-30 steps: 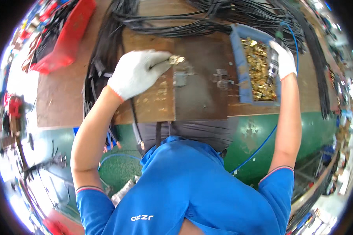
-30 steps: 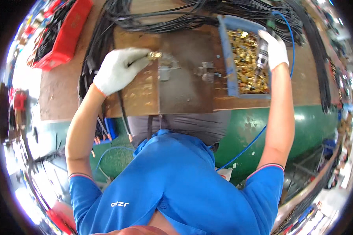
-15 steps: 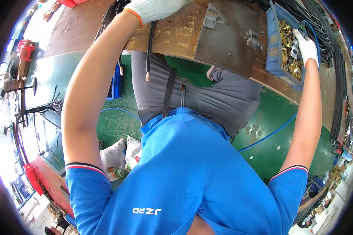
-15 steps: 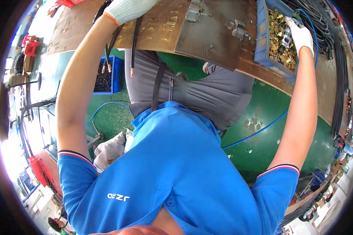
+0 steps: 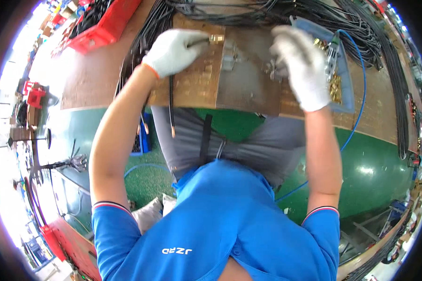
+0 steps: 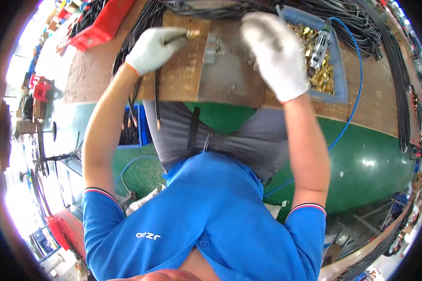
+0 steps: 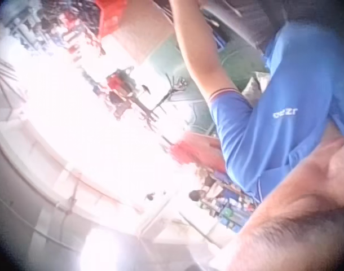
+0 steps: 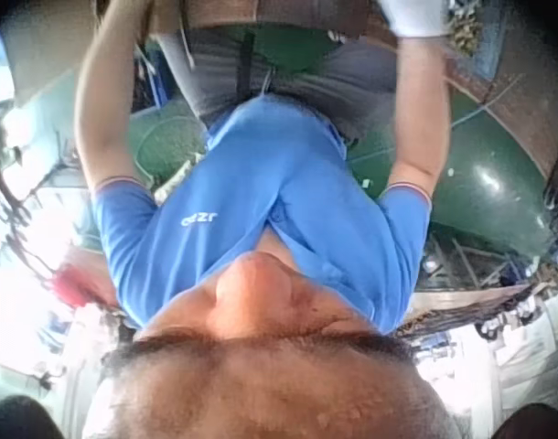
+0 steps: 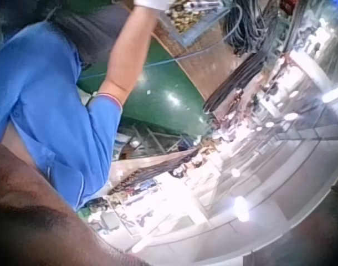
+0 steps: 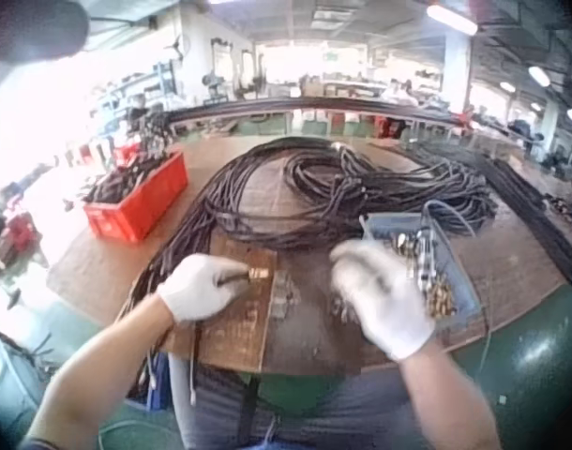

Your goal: The person strips the ends of black cables, inserts brass connectors, and uses a pneumatic crimping tool to secure them. The finished cables are placed into a red bin on the left side of the workbench.

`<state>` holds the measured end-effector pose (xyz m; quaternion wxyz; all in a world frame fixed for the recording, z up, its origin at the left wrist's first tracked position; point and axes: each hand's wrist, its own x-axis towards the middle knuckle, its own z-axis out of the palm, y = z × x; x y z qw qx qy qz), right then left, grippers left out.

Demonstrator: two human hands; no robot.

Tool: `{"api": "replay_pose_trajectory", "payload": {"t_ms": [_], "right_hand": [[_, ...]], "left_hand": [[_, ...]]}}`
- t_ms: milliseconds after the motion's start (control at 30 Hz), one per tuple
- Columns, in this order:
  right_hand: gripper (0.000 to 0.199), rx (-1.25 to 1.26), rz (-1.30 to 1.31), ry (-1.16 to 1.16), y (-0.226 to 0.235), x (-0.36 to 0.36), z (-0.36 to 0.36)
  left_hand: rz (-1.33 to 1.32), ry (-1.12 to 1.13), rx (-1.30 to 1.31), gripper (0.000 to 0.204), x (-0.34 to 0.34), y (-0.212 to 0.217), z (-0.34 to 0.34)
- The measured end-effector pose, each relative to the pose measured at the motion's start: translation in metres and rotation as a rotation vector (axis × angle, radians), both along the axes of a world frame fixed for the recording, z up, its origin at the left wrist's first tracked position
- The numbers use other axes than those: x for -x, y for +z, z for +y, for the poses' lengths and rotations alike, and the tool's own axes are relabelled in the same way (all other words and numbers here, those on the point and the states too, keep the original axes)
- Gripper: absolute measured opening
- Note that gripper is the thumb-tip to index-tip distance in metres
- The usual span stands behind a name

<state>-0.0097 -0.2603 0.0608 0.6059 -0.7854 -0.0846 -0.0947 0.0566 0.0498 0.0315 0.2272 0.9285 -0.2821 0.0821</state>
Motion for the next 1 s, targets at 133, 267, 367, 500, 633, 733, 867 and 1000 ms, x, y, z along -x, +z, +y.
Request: {"api": "replay_pose_trajectory", "payload": {"t_ms": [133,267,367,500,633,733,867,1000], "right_hand": [[0.035,-0.013,0.079,0.109,-0.057,-0.034,0.036],[0.042,-0.009,0.215,0.172,-0.067,-0.053,0.053],[0.029,-0.165,0.307,0.24,-0.074,-0.06,0.06],[0.025,-0.304,0.337,0.209,-0.078,-0.062,0.057],[0.023,-0.389,0.418,0.225,-0.077,-0.061,0.049],[0.022,-0.43,0.456,0.233,-0.076,-0.062,0.047],[0.022,-0.326,0.43,0.156,-0.069,-0.063,0.053],[0.03,-0.388,0.347,-0.018,-0.056,-0.072,0.043]], "left_hand": [[0.144,-0.034,0.028,0.032,-0.004,0.004,-0.016],[0.257,-0.035,0.066,0.03,-0.016,0.002,-0.025],[0.314,-0.059,0.11,0.03,-0.02,-0.002,-0.028],[0.351,-0.082,0.219,0.027,-0.024,-0.016,-0.031],[0.056,-0.138,0.114,0.014,-0.019,-0.018,-0.034],[-0.103,-0.186,0.068,0.012,-0.016,-0.011,-0.034],[-0.054,-0.109,0.016,0.023,-0.015,-0.008,-0.031],[0.079,0.001,0.02,0.054,-0.028,0.038,0.019]]}}
